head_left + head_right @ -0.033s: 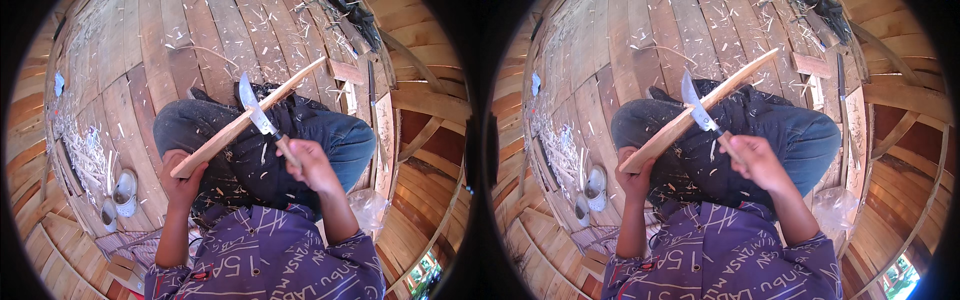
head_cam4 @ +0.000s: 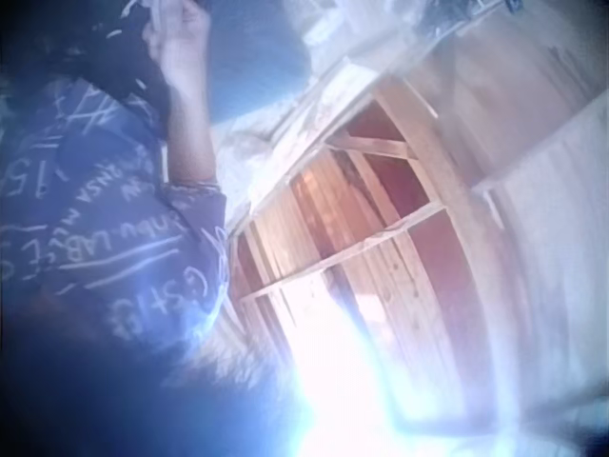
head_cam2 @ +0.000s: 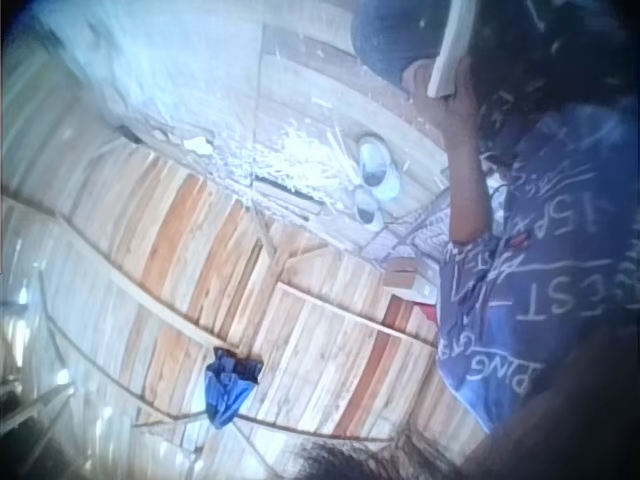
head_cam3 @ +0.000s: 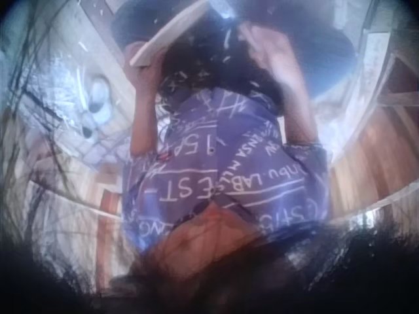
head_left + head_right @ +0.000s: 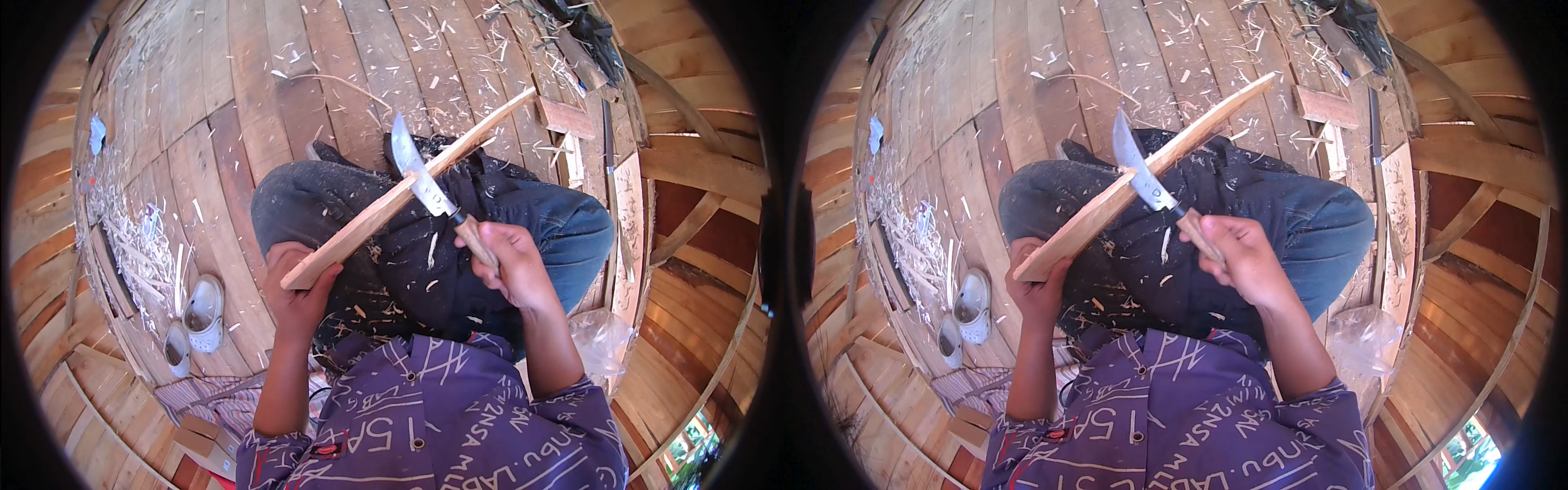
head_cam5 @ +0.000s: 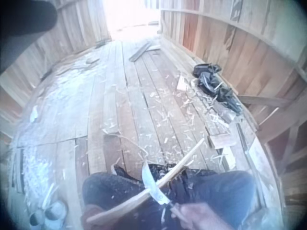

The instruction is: The person carves a piece of wood using a knife, removing thin shavings from the edges and surfaces as they hold the wood in their lap.

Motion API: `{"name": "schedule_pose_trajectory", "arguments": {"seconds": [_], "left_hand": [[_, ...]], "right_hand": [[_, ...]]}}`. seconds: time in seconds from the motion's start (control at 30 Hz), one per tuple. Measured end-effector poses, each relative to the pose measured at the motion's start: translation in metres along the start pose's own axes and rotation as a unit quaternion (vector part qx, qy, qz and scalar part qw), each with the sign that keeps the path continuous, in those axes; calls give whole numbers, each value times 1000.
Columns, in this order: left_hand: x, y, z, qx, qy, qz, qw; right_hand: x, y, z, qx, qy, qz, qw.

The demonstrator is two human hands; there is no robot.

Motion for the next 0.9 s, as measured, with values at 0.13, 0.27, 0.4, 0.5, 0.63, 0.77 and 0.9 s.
{"name": "schedule_pose_trajectory", "arguments": {"seconds": [0.13, 0.27, 0.4, 0.5, 0.63, 0.77, 0.9], "left_hand": [[0, -2, 1, -1, 2, -17, 1000], [0, -1, 2, -10, -14, -22, 1000], [1, 0, 1, -3, -23, -41, 999], [-2, 0, 3, -1, -17, -40, 999], [-5, -1, 4, 2, -17, -30, 999], [-1, -1, 1, 12, 7, -16, 1000], [-3, 0, 5, 29, 28, -4, 999]], "right_hand": [[9, -10, -4, -7, 12, -13, 1000], [-15, -12, 14, 184, 218, 304, 909], [-38, -10, 24, 250, 294, 454, 803], [-40, 7, 17, 201, 289, 295, 888], [-26, 36, -1, 138, 170, -154, 963], [3, -25, 0, -68, -27, 15, 997], [2, -15, -3, -113, -46, -41, 992]]}}
Point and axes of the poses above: each hand's wrist, its own z-axis away from the middle knuckle, its own y-axis out of the back of the hand, x = y × z, the point moved 6 cm from there along -z, towards the middle knuckle, and after that the axes turned 9 degrees about -y, right-handed, at the moved point
